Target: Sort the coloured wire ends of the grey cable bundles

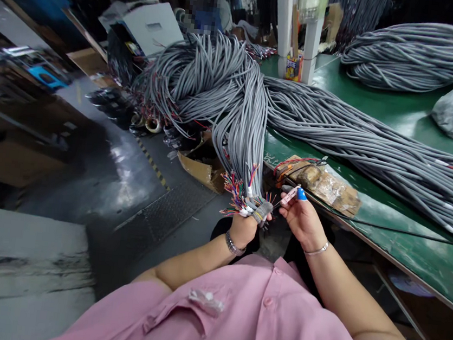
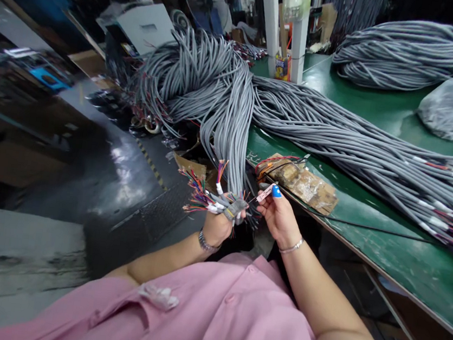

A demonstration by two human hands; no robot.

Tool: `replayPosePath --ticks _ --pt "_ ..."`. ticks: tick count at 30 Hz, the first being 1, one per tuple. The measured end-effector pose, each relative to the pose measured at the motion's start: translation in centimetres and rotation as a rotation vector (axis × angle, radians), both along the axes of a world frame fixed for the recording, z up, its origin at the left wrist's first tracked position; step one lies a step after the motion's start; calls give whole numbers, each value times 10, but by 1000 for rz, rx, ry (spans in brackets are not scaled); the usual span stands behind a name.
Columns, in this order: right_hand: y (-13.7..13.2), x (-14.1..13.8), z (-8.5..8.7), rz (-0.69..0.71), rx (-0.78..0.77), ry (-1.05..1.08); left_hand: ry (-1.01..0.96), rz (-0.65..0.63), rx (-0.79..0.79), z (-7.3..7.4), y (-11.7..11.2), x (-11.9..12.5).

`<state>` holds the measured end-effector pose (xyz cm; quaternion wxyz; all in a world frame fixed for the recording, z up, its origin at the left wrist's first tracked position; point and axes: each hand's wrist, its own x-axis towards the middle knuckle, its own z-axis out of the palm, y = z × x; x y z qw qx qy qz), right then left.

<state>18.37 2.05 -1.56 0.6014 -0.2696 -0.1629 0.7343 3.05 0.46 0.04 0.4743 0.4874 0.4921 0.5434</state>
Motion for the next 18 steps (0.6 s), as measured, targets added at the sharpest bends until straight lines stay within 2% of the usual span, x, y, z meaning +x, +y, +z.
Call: replayPosePath --ticks 10,18 --pt "0 -5 2 -85 -57 -26 37 -17 90 2 4 4" --pt "4 -11 -9 -401 94 -352 3 16 67 0 7 6"
